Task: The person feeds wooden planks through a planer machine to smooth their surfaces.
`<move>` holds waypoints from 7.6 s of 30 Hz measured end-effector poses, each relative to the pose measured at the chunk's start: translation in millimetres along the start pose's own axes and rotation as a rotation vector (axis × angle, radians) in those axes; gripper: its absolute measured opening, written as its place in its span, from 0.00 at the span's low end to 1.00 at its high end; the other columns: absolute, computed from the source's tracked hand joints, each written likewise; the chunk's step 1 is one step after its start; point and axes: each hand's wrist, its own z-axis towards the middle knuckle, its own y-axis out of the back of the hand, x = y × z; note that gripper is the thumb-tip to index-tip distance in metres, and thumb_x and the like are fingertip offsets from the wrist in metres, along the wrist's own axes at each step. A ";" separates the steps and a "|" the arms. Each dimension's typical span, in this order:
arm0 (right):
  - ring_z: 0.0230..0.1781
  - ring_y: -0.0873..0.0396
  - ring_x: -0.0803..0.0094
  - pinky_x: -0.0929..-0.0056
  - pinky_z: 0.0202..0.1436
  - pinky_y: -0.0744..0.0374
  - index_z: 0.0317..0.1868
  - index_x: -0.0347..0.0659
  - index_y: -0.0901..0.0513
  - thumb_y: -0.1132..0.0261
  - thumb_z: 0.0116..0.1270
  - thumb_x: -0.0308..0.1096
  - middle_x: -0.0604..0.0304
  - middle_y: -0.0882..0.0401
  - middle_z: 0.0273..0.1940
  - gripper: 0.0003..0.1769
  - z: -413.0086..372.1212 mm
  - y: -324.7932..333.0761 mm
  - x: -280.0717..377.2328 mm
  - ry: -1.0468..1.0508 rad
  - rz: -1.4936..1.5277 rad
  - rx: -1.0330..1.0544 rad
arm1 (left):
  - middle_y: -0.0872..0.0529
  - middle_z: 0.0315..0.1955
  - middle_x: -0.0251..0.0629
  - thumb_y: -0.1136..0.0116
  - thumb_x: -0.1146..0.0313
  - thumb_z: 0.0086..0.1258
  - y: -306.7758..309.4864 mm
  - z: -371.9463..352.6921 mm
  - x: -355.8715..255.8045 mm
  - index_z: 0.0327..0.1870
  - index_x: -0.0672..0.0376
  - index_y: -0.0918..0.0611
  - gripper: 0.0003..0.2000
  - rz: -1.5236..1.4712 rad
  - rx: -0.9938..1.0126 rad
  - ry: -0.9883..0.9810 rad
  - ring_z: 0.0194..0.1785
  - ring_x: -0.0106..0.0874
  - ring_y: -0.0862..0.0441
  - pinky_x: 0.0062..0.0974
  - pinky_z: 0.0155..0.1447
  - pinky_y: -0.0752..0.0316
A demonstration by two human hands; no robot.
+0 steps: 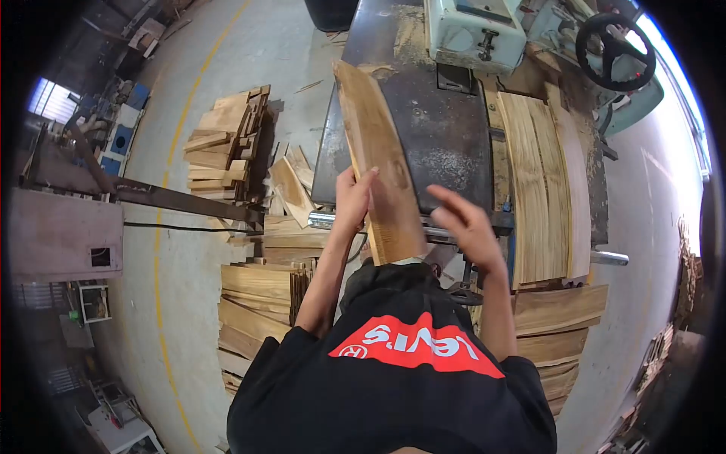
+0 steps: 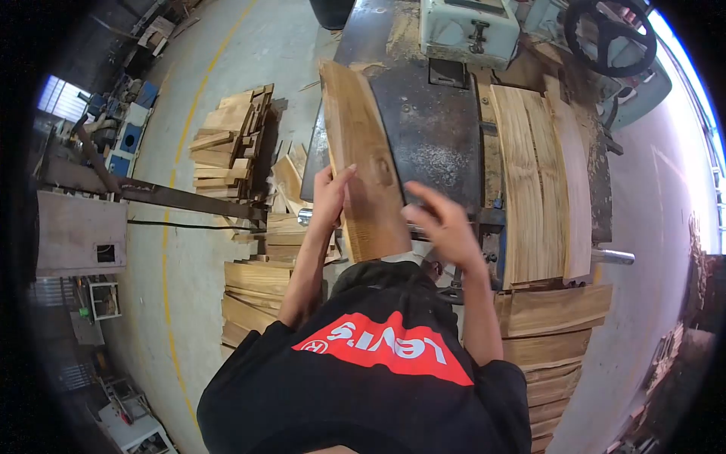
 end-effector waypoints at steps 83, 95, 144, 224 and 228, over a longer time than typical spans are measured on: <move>0.48 0.14 0.72 0.68 0.55 0.20 0.60 0.36 0.11 0.34 0.83 0.43 0.53 0.07 0.48 0.19 -132.4 249.1 -1.1 -0.257 -0.382 -1.272 | 0.09 0.57 0.51 0.41 0.57 0.86 156.9 33.1 48.1 0.63 0.66 0.16 0.19 0.033 -0.723 -0.271 0.55 0.39 0.09 0.35 0.58 0.14; 0.70 0.19 0.72 0.71 0.73 0.23 0.78 0.38 0.22 0.39 0.84 0.26 0.55 0.18 0.73 0.25 15.7 34.8 -97.0 -0.084 0.428 -0.782 | 0.55 0.85 0.75 0.06 0.51 0.38 -66.4 -73.5 30.5 0.89 0.68 0.52 0.78 0.604 0.704 -0.455 0.89 0.63 0.50 0.51 0.84 0.35; 0.71 0.19 0.47 0.55 0.74 0.21 0.69 0.38 0.19 0.23 0.69 0.41 0.42 0.16 0.67 0.31 284.9 112.0 -141.8 0.419 -0.385 -0.606 | 0.34 0.82 0.61 0.19 0.48 0.64 -71.0 38.6 91.2 0.83 0.73 0.37 0.54 0.971 0.421 -0.696 0.89 0.58 0.46 0.51 0.88 0.47; 0.80 0.31 0.42 0.52 0.78 0.24 0.73 0.33 0.25 0.28 0.70 0.39 0.41 0.26 0.77 0.34 260.8 72.7 -150.3 0.227 -0.634 -0.697 | 0.40 0.83 0.70 0.10 0.41 0.43 -135.7 174.6 103.3 0.85 0.70 0.39 0.70 0.865 0.307 -0.721 0.88 0.63 0.48 0.53 0.88 0.47; 0.71 0.21 0.45 0.52 0.71 0.21 0.67 0.36 0.18 0.25 0.70 0.40 0.42 0.17 0.67 0.29 243.9 118.4 -113.1 0.174 -0.420 -0.414 | 0.39 0.82 0.69 0.12 0.45 0.52 -122.0 139.3 101.6 0.85 0.73 0.42 0.66 0.802 0.264 -0.782 0.88 0.63 0.48 0.53 0.88 0.45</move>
